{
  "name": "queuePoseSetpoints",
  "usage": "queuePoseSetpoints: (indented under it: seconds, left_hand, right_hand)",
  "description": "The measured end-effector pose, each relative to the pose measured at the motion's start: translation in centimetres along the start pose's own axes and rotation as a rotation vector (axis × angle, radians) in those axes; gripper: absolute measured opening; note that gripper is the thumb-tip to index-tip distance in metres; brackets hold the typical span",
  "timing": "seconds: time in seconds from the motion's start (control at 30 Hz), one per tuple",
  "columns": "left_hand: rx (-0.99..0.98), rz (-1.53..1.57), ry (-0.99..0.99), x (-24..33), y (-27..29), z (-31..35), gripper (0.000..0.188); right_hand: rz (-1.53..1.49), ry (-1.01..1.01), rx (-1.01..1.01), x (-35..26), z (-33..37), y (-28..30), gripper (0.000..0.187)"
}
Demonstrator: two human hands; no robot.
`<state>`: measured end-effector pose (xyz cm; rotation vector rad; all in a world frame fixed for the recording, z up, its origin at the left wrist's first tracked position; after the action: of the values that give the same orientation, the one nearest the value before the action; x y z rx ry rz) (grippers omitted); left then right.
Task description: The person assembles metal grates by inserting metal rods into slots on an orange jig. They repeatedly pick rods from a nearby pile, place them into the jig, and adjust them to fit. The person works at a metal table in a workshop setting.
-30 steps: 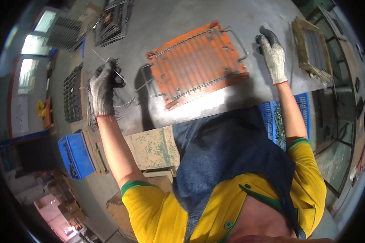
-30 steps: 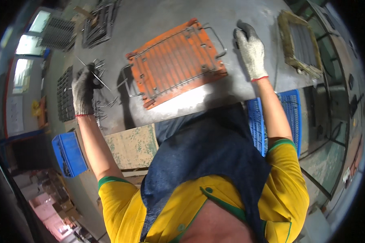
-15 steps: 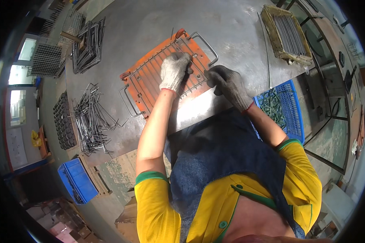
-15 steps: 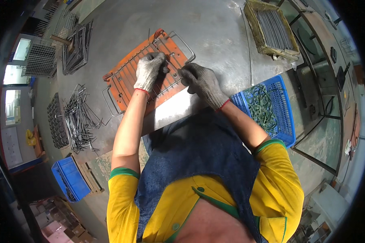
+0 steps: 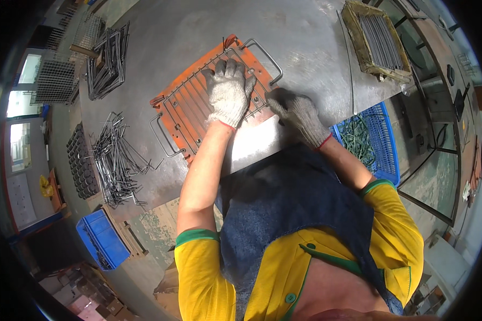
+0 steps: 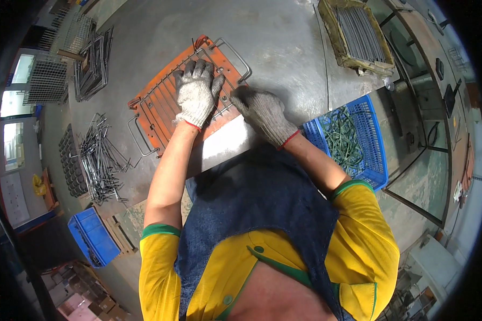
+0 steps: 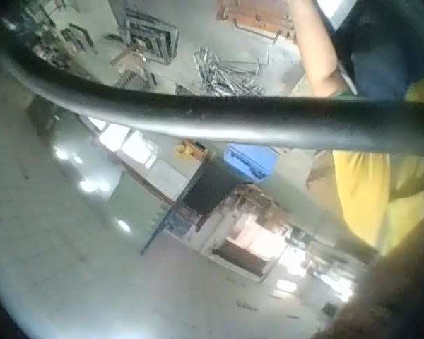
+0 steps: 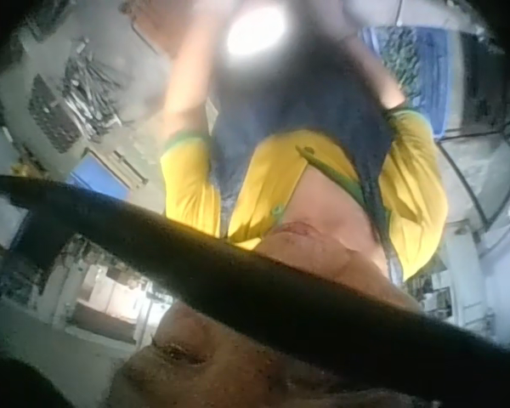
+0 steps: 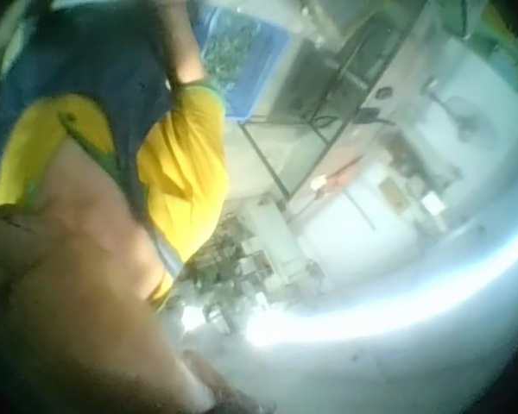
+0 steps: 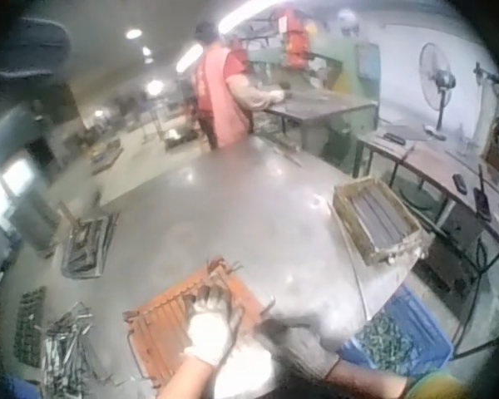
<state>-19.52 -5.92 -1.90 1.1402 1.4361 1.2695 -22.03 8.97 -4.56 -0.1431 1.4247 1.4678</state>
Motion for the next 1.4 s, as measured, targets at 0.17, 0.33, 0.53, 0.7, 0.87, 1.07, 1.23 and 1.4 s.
queuePoseSetpoints:
  seconds: [0.17,0.33,0.53,0.7,0.87,1.07,1.23,1.4]
  left_hand:
    - [0.073,0.035,-0.017,-0.2,-0.1,0.4,0.041]
    - [0.022,0.145,0.015,-0.6,-0.1,0.4,0.041]
    - [0.129,0.595,0.018,-3.3,-0.6,2.5,0.046]
    - [0.348,0.338,0.476,-15.7,4.1,13.3,0.035]
    - [0.102,0.183,1.122,-30.7,3.7,25.7,0.048]
    - [-0.271,0.325,1.08,-33.2,-0.7,26.0,0.044]
    - [0.238,1.546,0.952,-29.1,0.1,25.3,0.014]
    - [0.303,1.817,0.701,-20.6,-0.8,19.9,0.025]
  right_hand:
    - [0.253,0.236,0.588,-3.7,2.1,5.2,0.053]
    - [0.007,0.165,0.47,1.9,-1.7,0.7,0.049]
    - [0.014,0.364,0.527,1.4,-0.5,1.0,0.034]
    - [-0.185,0.302,0.512,1.8,-0.8,0.5,0.04]
    - [-0.147,0.221,0.426,1.8,-1.6,-0.3,0.037]
    - [-0.328,0.2,0.497,3.7,-1.7,0.8,0.039]
    - [-0.918,0.199,0.501,2.2,0.5,4.1,0.033]
    - [-0.622,0.092,-0.302,-9.1,0.6,-5.3,0.048]
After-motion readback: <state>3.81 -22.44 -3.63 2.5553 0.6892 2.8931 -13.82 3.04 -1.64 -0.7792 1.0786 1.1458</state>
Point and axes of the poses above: each hand's wrist, its own z-axis away from the middle knuckle, its own y-axis out of the back of the hand, x = y × z, the point moved 9 cm from there along -z, towards the middle knuckle, and after that the axes turned 13 degrees about -x, right-handed, at the moved point
